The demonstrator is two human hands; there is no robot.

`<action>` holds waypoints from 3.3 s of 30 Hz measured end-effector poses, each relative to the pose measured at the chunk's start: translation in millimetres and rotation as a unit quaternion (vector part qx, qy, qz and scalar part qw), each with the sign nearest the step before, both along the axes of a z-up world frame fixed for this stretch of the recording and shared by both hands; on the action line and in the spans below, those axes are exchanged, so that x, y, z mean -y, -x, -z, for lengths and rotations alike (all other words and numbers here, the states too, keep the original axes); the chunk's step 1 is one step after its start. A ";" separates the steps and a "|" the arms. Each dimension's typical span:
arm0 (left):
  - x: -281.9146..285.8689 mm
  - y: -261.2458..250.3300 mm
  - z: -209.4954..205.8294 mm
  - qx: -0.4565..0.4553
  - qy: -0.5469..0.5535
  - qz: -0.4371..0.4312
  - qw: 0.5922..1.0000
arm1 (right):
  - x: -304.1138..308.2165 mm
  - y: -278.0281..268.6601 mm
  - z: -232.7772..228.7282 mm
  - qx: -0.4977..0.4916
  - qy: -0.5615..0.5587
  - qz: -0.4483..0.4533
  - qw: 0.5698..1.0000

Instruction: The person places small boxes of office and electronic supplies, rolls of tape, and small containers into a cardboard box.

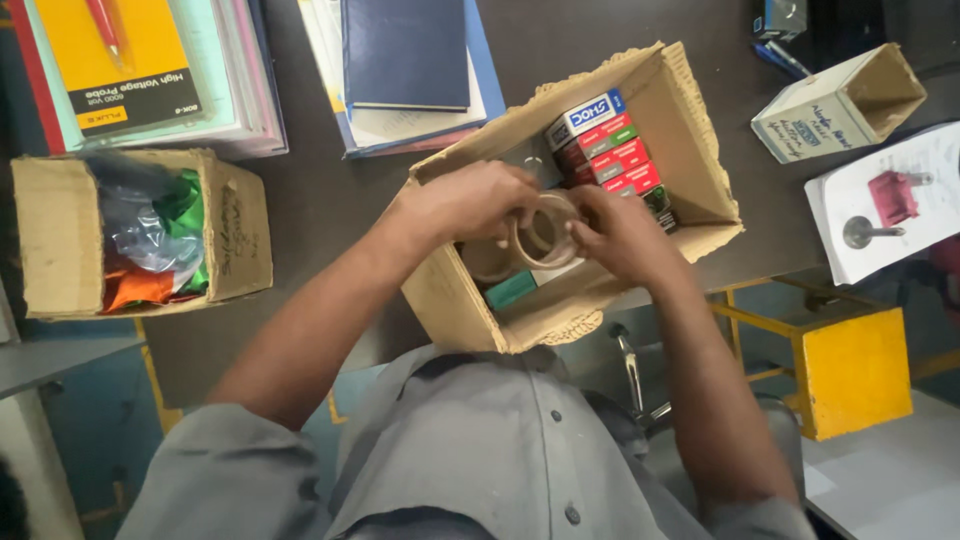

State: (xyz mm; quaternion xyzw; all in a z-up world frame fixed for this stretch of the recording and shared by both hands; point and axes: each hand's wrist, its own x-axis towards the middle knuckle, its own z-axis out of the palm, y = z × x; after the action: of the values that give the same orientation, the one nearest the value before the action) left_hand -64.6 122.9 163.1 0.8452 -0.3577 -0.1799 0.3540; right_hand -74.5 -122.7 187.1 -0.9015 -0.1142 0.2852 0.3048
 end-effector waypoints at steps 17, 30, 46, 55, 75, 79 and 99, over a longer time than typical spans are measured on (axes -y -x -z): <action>-27.0 -5.2 -2.6 0.216 0.119 -0.261 0.933 | -52.0 -11.2 121.7 -0.025 0.129 -0.262 0.956; -20.9 -4.1 -9.3 0.189 0.095 -0.287 0.934 | -42.6 -19.0 108.8 -0.071 0.014 -0.274 0.959; -23.2 -3.3 -9.1 0.194 0.111 -0.284 0.932 | 36.5 -16.2 -2.8 0.132 -0.199 0.079 0.968; -23.9 -4.7 -7.3 0.185 0.125 -0.282 0.933 | 61.3 18.7 25.6 0.263 -0.289 0.252 0.885; -27.4 4.3 -1.3 0.228 0.184 -0.334 0.896 | 70.5 16.8 36.3 0.245 -0.352 0.341 0.836; -28.7 6.3 -3.6 0.211 0.206 -0.333 0.896 | 74.9 18.3 35.5 0.254 -0.362 0.343 0.829; -10.1 34.3 -9.3 0.120 0.153 -0.423 0.885 | 85.8 34.4 41.9 0.229 -0.398 0.309 0.833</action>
State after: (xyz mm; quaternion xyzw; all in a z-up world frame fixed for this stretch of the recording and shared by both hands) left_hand -98.9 133.0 172.5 0.8667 -0.0289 0.1471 0.4757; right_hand -108.9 -208.5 145.2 -0.7299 -0.0003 -0.1087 0.6749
